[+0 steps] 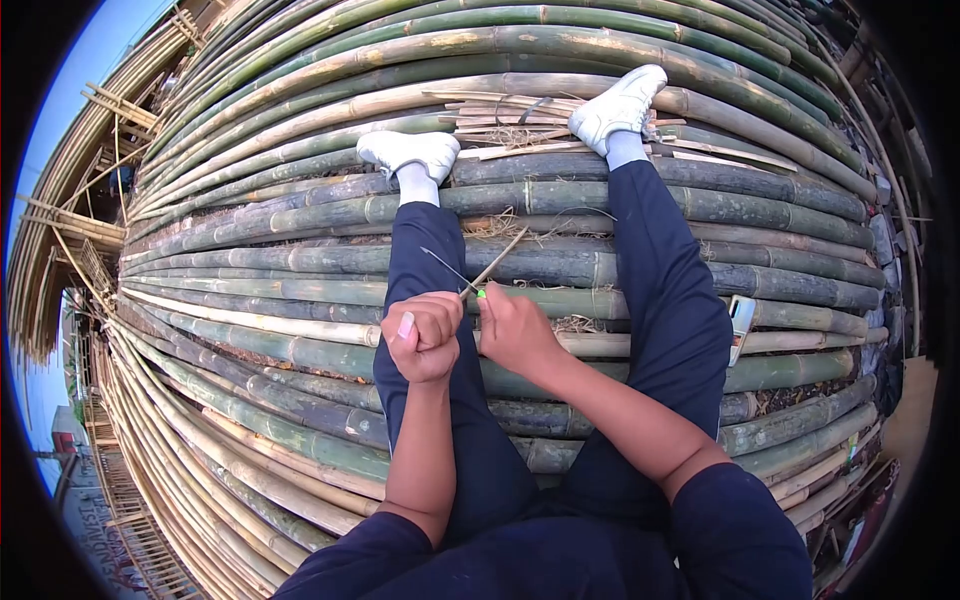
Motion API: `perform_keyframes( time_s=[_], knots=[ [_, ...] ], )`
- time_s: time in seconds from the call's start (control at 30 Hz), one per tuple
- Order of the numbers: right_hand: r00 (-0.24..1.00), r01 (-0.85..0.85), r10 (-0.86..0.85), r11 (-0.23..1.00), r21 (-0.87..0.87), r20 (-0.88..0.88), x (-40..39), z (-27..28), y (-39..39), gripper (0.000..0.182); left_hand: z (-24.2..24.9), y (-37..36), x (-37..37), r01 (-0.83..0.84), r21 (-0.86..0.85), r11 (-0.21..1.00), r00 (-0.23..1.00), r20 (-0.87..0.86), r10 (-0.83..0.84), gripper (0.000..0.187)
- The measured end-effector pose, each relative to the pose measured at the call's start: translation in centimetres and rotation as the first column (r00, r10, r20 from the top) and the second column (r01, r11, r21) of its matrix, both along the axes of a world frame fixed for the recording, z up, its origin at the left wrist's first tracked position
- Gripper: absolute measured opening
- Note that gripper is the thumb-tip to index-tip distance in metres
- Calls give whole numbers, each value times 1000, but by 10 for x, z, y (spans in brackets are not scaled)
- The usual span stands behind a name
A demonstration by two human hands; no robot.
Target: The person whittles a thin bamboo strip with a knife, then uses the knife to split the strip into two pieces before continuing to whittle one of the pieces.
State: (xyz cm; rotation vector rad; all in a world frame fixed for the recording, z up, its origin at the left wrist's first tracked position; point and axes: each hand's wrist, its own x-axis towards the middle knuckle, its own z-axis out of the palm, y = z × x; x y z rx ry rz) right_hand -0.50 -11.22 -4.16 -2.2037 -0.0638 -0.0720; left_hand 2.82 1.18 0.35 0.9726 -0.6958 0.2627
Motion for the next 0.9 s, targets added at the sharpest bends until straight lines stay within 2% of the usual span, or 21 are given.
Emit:
perform_keyframes(
  time_s=[0.07,0.13,0.27,0.37,0.6,0.9],
  knots=[
    [999,45,-46,999,7,14,10,-24,2,21,0,3,3,12,-5,1000,1000,18,-12,48],
    [988,-4,-6,998,62,156,20,-37,5,22,-8,18,3,-41,-46,998,999,-28,40,47],
    [983,21,-16,999,-26,182,24,-49,23,21,-15,39,7,-45,-65,997,997,-60,41,47],
    [986,38,-21,994,-102,164,23,-42,29,20,-19,48,11,-39,-58,998,997,-62,35,47],
    [974,57,-36,994,-90,221,27,-45,30,21,-21,49,12,-45,-93,995,997,-66,39,47],
    [972,101,-55,976,-194,228,19,-34,29,22,-16,43,3,-66,-34,997,991,-116,61,45]
  ],
)
